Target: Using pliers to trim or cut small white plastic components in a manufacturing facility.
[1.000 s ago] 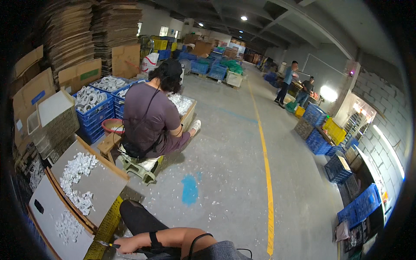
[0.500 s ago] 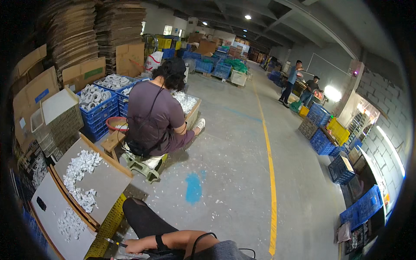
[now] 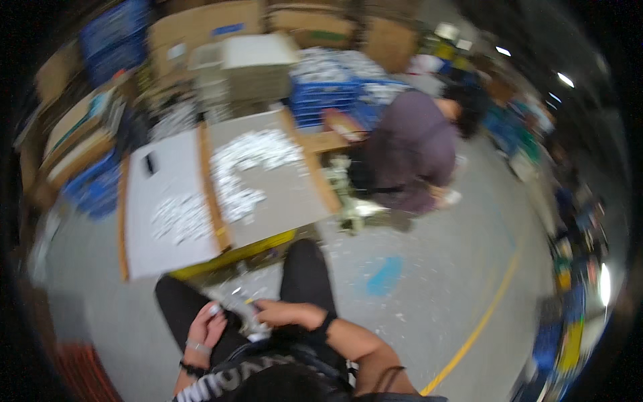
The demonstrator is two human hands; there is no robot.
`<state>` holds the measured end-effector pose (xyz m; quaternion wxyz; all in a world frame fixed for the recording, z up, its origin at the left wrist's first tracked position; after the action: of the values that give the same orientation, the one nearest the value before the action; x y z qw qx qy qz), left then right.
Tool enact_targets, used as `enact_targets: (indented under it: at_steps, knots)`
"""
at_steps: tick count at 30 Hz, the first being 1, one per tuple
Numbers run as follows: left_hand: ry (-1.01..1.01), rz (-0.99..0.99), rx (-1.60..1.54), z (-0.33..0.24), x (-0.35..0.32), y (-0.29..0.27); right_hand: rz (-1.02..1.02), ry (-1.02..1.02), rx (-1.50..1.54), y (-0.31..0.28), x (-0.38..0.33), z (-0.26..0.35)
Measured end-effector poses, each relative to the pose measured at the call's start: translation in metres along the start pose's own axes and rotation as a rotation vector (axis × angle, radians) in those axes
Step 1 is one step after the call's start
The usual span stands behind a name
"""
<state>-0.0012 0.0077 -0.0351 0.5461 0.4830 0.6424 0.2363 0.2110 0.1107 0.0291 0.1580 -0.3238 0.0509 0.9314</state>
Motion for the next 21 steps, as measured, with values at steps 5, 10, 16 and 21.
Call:
enact_targets:
  at_steps: [5,10,16,21]
  knots:
    - [0.03,-0.057,-0.047,-0.001,-0.003,-0.006,0.043,-0.114,-0.059,0.002,0.01,-0.014]
    - [0.033,0.028,-0.085,-0.001,-0.009,-0.021,0.129,-0.068,-0.054,0.017,0.022,-0.013]
    - [0.032,-0.007,-0.046,0.0,-0.001,-0.021,0.12,-0.09,-0.27,0.018,0.027,-0.012]
    - [0.045,0.012,0.023,0.001,0.002,-0.018,0.118,-0.044,-0.355,0.021,0.023,0.001]
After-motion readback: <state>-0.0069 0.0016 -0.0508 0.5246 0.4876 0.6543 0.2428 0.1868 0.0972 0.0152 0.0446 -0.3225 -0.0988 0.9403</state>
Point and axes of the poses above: each hand's wrist, its own x-axis towards the middle knuckle, its own y-axis out of the palm, z = x × y, the point moved 2 cm from there along x, towards the middle knuckle, and after that the axes turned 4 degrees about -x, right-handed, at the moved point
